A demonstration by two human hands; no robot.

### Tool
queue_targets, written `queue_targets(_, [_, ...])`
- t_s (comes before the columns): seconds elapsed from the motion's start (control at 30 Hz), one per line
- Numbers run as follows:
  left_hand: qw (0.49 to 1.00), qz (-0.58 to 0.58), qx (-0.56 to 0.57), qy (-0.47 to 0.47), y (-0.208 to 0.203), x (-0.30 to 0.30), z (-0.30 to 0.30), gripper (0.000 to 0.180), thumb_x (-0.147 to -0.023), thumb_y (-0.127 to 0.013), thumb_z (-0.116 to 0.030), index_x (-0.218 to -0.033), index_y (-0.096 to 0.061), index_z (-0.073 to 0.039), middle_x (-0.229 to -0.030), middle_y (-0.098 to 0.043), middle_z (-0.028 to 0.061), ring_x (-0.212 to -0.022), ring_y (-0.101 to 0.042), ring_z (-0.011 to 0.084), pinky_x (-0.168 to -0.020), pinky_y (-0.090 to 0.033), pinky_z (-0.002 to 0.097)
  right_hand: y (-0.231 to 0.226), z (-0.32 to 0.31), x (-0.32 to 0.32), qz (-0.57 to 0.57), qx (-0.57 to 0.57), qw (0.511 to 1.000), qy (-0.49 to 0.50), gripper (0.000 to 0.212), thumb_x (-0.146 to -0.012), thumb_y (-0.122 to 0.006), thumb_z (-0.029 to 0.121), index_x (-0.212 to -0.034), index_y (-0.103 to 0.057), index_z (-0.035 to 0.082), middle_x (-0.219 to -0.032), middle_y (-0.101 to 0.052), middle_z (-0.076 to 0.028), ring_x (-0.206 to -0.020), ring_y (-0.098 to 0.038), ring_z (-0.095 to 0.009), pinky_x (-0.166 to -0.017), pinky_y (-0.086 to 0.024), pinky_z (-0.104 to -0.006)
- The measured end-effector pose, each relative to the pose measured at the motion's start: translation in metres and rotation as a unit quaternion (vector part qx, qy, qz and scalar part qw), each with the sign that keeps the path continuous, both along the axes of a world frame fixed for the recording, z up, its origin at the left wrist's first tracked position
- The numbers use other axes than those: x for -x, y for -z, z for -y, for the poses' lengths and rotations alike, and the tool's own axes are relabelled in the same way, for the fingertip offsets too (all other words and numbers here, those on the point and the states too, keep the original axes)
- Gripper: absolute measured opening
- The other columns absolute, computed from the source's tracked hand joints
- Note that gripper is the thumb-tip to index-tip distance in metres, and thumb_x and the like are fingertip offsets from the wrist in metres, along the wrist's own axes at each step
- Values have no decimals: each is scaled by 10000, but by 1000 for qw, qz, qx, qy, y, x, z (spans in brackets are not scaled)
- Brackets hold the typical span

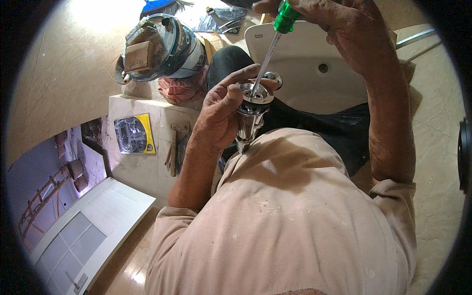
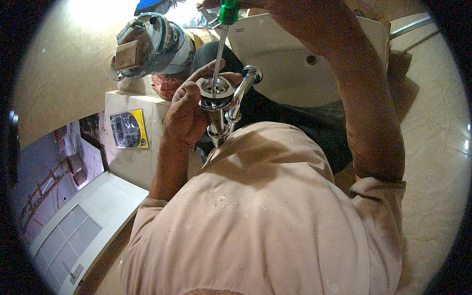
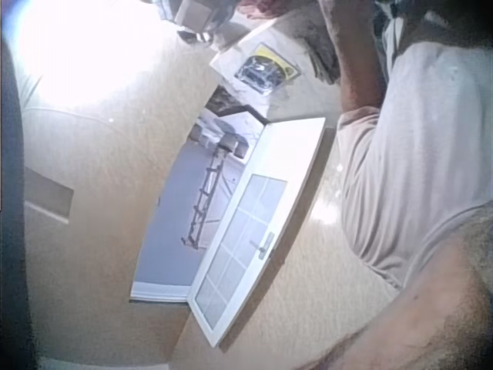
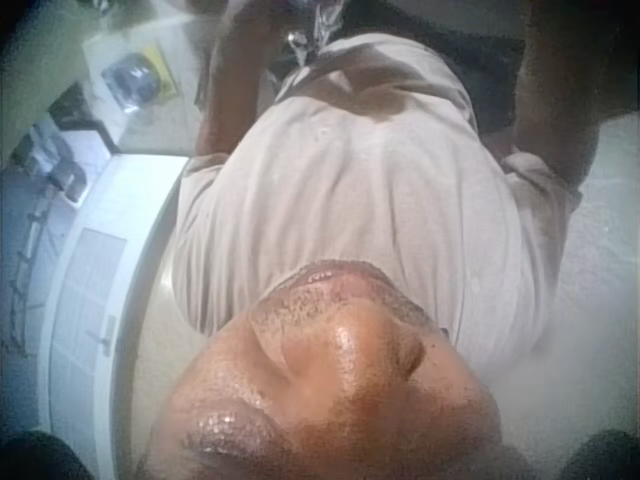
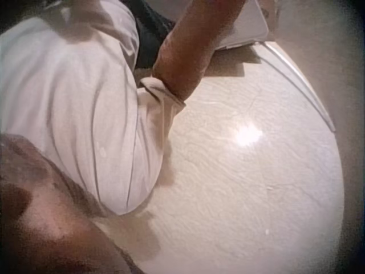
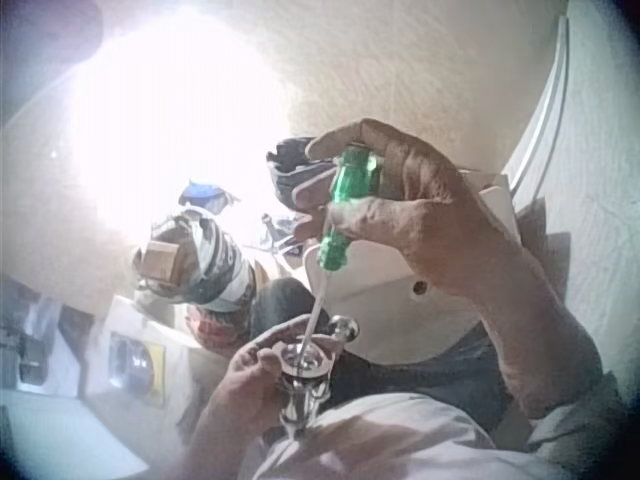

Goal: The person assembles a sink drain by hand and using a screwdriver, inserting and tightening a central screw into the drain assembly.

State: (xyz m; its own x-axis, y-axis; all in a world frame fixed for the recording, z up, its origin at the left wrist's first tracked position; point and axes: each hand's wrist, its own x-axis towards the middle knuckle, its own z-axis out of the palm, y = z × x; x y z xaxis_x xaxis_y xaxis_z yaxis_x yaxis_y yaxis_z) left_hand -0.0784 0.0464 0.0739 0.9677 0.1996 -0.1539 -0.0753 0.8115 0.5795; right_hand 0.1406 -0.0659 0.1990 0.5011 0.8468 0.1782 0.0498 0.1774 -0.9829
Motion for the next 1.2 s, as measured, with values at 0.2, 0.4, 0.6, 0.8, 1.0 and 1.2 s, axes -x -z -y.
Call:
queue_targets(0.2, [1000, -10, -2, -6, -3, 0, 1, 677, -968, -737, -328, -1463, -477, 53, -1282, -675, 266, -1174, -689, 257, -982, -588, 376, -2, -11, -1, 81, -57, 995, 15, 416, -950, -725, 56, -1340, -583, 25, -1209, -697, -156, -1097, -712, -247, -954, -596, -386])
queue_targets(0.4, [1000, -18, 13, -10, 1, 1, -3, 670, -973, -725, -339, -1446, -482, 68, -1291, -674, 265, -1181, -689, 271, -980, -592, 396, -1, -7, -3, 189, -21, 981, 23, 409, -947, -706, -4, -1338, -590, 23, -1192, -707, -152, -1076, -725, -256, -962, -600, -378])
queue_targets(0.6, [1000, -3, 16, -19, 7, 4, -2, 515, -1003, -675, -334, -1373, -552, 2, -1292, -668, 278, -1162, -702, 282, -955, -611, 405, -10, -11, -4, 18, -44, 998, -46, 412, -946, -722, 26, -1335, -588, 7, -1142, -716, -147, -1038, -737, -264, -913, -619, -365])
queue_targets(0.8, [999, 28, 16, -10, 10, 3, -1, 392, -1032, -630, -302, -1326, -579, -48, -1316, -648, 286, -1161, -702, 284, -955, -609, 403, -15, -15, 16, 175, 32, 980, 84, 436, -951, -680, -5, -1368, -551, -11, -1116, -715, -178, -1035, -736, -273, -885, -630, -379])
queue_targets(1.0, [999, 36, 4, -9, 6, 3, 1, 466, -1021, -643, -336, -1388, -555, -62, -1351, -630, 273, -1187, -682, 269, -955, -601, 395, 1, -21, -14, 10, -13, 997, -72, 461, -936, -701, -5, -1373, -558, 13, -1173, -709, -178, -1067, -725, -272, -914, -627, -396])
queue_targets(1.2, [1000, 19, -4, -8, 4, 3, -2, 583, -1009, -648, -400, -1459, -502, -58, -1350, -633, 260, -1180, -673, 249, -968, -581, 402, 9, -26, -16, 98, -51, 994, -16, 441, -943, -713, 34, -1362, -578, 33, -1221, -702, -169, -1107, -711, -269, -928, -626, -401])
